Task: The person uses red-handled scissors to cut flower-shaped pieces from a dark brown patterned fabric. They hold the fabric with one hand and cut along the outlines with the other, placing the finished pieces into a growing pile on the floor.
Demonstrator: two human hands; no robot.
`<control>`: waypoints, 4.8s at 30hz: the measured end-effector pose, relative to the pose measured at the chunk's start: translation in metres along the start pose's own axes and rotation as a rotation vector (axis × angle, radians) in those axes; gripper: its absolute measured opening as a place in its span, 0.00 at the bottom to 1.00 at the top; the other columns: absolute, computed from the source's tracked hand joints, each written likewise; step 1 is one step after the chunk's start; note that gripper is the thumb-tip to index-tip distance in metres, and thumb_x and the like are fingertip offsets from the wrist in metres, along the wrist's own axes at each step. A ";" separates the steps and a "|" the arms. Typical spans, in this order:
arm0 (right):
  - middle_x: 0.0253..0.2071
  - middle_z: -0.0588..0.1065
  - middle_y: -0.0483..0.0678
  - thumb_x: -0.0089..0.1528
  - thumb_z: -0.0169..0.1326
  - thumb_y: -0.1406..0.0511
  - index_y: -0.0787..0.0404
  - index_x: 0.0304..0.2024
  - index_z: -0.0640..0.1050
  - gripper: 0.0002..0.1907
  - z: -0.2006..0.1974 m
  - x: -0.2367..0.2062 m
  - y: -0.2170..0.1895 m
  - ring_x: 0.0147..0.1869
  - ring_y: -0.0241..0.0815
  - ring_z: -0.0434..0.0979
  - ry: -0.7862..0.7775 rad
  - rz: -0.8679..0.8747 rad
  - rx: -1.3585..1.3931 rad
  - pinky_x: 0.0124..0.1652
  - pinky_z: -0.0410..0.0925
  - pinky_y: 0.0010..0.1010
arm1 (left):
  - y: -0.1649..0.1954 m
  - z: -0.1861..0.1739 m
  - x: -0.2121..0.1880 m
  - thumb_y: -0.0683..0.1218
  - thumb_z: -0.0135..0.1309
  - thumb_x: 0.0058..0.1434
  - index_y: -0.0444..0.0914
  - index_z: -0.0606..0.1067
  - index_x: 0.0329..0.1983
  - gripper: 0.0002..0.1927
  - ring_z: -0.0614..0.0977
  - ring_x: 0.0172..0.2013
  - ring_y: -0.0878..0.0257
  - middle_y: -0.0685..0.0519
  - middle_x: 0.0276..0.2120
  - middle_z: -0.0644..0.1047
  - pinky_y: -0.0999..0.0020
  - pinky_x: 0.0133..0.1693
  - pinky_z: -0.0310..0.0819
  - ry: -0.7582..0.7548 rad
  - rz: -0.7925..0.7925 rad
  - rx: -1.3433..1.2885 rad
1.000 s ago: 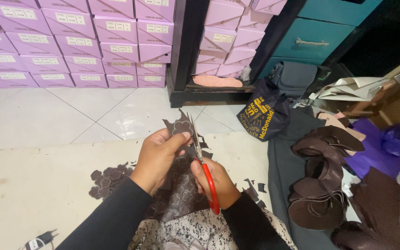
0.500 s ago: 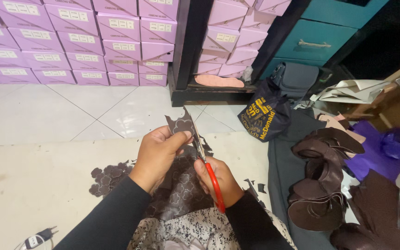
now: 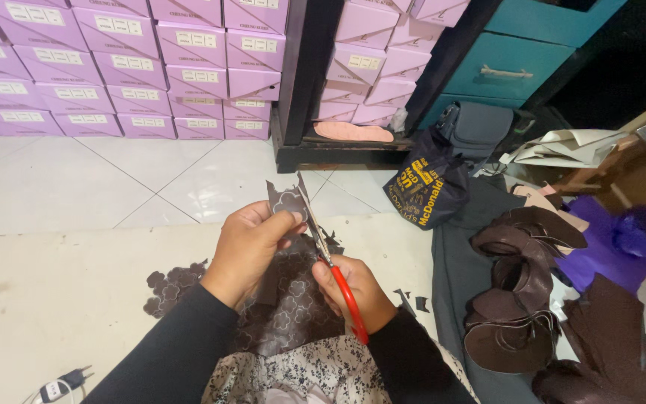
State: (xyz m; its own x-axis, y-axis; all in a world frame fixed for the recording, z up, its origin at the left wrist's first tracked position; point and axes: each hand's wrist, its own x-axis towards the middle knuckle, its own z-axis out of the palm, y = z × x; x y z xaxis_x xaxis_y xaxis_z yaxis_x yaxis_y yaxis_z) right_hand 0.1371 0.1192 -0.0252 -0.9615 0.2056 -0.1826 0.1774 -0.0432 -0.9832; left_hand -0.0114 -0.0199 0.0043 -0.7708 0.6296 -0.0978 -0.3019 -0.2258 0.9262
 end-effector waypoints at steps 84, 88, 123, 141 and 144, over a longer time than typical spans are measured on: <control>0.21 0.64 0.41 0.70 0.46 0.51 0.59 0.31 0.68 0.21 0.007 -0.001 -0.004 0.21 0.31 0.60 -0.023 -0.075 0.029 0.22 0.57 0.23 | -0.013 0.000 0.007 0.41 0.59 0.62 0.37 0.73 0.35 0.06 0.82 0.30 0.69 0.54 0.30 0.80 0.79 0.26 0.68 -0.093 -0.262 -0.356; 0.22 0.65 0.41 0.71 0.45 0.53 0.60 0.33 0.69 0.19 0.003 -0.003 -0.006 0.23 0.30 0.60 -0.041 -0.055 0.018 0.24 0.57 0.22 | -0.013 -0.001 0.007 0.40 0.58 0.60 0.37 0.74 0.37 0.05 0.81 0.29 0.70 0.53 0.30 0.81 0.80 0.26 0.68 -0.118 -0.265 -0.312; 0.20 0.65 0.40 0.69 0.48 0.50 0.59 0.31 0.70 0.21 0.000 -0.002 -0.008 0.20 0.30 0.62 -0.045 -0.027 -0.050 0.22 0.58 0.23 | 0.000 0.002 -0.003 0.44 0.59 0.61 0.35 0.78 0.36 0.07 0.73 0.25 0.71 0.57 0.26 0.79 0.77 0.28 0.67 0.011 -0.079 -0.064; 0.18 0.64 0.39 0.69 0.48 0.49 0.60 0.30 0.70 0.23 0.000 -0.002 -0.008 0.19 0.29 0.61 -0.050 -0.025 -0.058 0.20 0.57 0.23 | 0.001 0.001 -0.002 0.44 0.58 0.62 0.32 0.79 0.38 0.09 0.76 0.27 0.71 0.54 0.28 0.81 0.76 0.31 0.70 -0.022 0.015 0.063; 0.19 0.64 0.37 0.68 0.49 0.50 0.61 0.31 0.72 0.22 -0.004 -0.002 -0.007 0.19 0.28 0.60 -0.052 -0.015 -0.060 0.21 0.55 0.22 | 0.002 -0.001 0.000 0.42 0.58 0.62 0.32 0.78 0.37 0.07 0.78 0.28 0.71 0.54 0.29 0.81 0.77 0.32 0.72 -0.055 0.031 0.029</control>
State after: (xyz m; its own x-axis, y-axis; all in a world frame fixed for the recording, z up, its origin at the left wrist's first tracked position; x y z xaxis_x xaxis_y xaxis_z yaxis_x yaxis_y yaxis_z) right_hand 0.1388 0.1226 -0.0182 -0.9734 0.1543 -0.1693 0.1742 0.0189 -0.9845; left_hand -0.0131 -0.0214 0.0059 -0.7475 0.6624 -0.0496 -0.2615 -0.2249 0.9386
